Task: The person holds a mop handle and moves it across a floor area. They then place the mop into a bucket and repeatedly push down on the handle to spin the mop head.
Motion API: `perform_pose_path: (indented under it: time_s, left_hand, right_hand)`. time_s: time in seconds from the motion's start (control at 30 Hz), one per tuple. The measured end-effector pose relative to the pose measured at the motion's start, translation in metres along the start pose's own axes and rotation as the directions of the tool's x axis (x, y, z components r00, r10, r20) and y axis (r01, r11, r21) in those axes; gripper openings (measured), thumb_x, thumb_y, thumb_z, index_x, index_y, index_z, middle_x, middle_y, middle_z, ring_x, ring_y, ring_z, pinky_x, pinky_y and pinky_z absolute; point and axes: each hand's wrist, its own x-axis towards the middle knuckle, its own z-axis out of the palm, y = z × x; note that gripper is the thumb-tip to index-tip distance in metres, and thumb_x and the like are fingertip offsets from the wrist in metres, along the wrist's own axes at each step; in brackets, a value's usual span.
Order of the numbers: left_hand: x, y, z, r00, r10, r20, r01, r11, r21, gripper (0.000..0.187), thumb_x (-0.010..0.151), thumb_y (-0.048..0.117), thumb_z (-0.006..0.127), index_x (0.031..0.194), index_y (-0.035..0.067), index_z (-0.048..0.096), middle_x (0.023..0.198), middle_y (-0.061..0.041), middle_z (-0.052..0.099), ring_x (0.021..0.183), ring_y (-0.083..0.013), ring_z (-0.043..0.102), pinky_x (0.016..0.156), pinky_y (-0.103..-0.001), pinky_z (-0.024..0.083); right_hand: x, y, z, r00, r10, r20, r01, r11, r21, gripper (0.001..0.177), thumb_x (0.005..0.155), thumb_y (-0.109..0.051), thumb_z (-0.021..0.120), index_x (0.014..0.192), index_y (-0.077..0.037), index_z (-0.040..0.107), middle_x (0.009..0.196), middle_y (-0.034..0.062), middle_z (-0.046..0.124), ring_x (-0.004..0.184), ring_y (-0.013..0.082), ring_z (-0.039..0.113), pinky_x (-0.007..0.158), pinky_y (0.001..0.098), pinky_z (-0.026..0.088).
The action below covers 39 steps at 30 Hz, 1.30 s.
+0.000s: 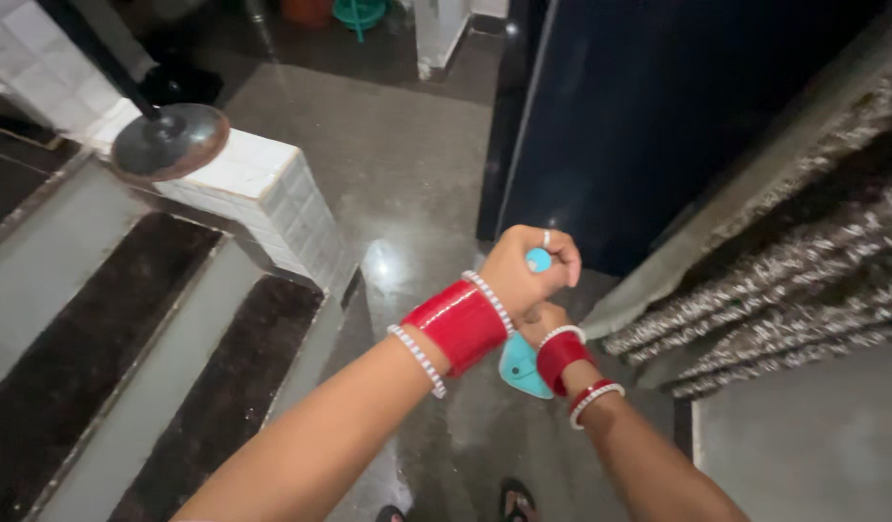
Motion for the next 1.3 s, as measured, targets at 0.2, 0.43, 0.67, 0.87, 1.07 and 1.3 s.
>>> perform_pose_path:
  time_s: [0.2, 0.43, 0.67, 0.87, 1.07, 1.3]
  left_hand:
    - [-0.042, 0.006, -0.128, 0.974, 0.218, -0.063, -0.202, 0.96, 0.195, 0.007, 0.073, 0.003, 0.062, 0.074, 0.004, 0.069, 0.067, 0.0, 0.065, 0.067, -0.0061, 0.059, 0.063, -0.024, 0.049]
    - [-0.105, -0.005, -0.24, 0.949, 0.273, -0.157, -0.22, 0.931, 0.291, 0.007, 0.074, 0.001, 0.06, 0.075, 0.002, 0.067, 0.069, -0.002, 0.066, 0.069, -0.0079, 0.061, 0.067, -0.025, 0.051]
    - [-0.135, -0.021, -0.302, 0.88, 0.31, -0.36, -0.176, 0.917, 0.358, 0.008, 0.076, 0.001, 0.058, 0.076, 0.001, 0.066, 0.069, -0.004, 0.068, 0.068, -0.0087, 0.065, 0.066, -0.025, 0.053]
    - [-0.164, -0.011, -0.295, 0.893, 0.238, -0.381, -0.105, 0.936, 0.337, 0.008, 0.076, 0.001, 0.061, 0.075, 0.001, 0.069, 0.064, -0.007, 0.067, 0.063, -0.0121, 0.062, 0.062, -0.028, 0.051]
    - [-0.171, 0.013, -0.302, 0.864, 0.316, -0.392, -0.166, 0.914, 0.371, 0.007, 0.075, 0.003, 0.061, 0.074, 0.001, 0.068, 0.069, -0.005, 0.07, 0.069, -0.0135, 0.066, 0.069, -0.029, 0.054]
    - [-0.213, 0.043, -0.304, 0.816, 0.252, -0.52, -0.033, 0.919, 0.394, 0.009, 0.074, 0.007, 0.063, 0.069, 0.003, 0.069, 0.065, -0.005, 0.069, 0.068, -0.013, 0.066, 0.069, -0.029, 0.054]
  right_hand:
    - [0.041, -0.131, 0.079, 0.978, -0.205, -0.049, 0.207, 0.977, 0.051, 0.023, 0.084, -0.037, 0.072, 0.083, -0.015, 0.078, 0.085, 0.0145, 0.074, 0.086, 0.0363, 0.072, 0.078, 0.0492, 0.056]
    - [0.088, -0.269, 0.176, 0.951, -0.306, 0.038, 0.283, 0.915, 0.288, 0.021, 0.085, -0.031, 0.071, 0.091, -0.013, 0.077, 0.088, 0.0132, 0.076, 0.083, 0.0316, 0.073, 0.071, 0.0421, 0.058]
    - [0.106, -0.321, 0.23, 0.935, -0.288, 0.209, 0.184, 0.894, 0.409, 0.024, 0.085, -0.03, 0.073, 0.098, -0.011, 0.075, 0.09, 0.0135, 0.076, 0.08, 0.0316, 0.074, 0.066, 0.0415, 0.058]
    - [0.089, -0.329, 0.217, 0.914, -0.254, 0.318, 0.094, 0.892, 0.442, 0.029, 0.084, -0.03, 0.074, 0.104, -0.009, 0.073, 0.092, 0.0137, 0.076, 0.078, 0.0317, 0.075, 0.061, 0.0409, 0.059]
    - [0.044, -0.359, 0.179, 0.843, -0.222, 0.49, -0.016, 0.901, 0.434, 0.035, 0.083, -0.029, 0.075, 0.11, -0.008, 0.071, 0.094, 0.0139, 0.076, 0.076, 0.0318, 0.075, 0.057, 0.0403, 0.059]
    - [-0.012, -0.425, 0.143, 0.723, -0.21, 0.659, -0.126, 0.897, 0.424, 0.042, 0.082, -0.028, 0.077, 0.117, -0.006, 0.069, 0.097, 0.0142, 0.076, 0.074, 0.0319, 0.076, 0.052, 0.0397, 0.06]
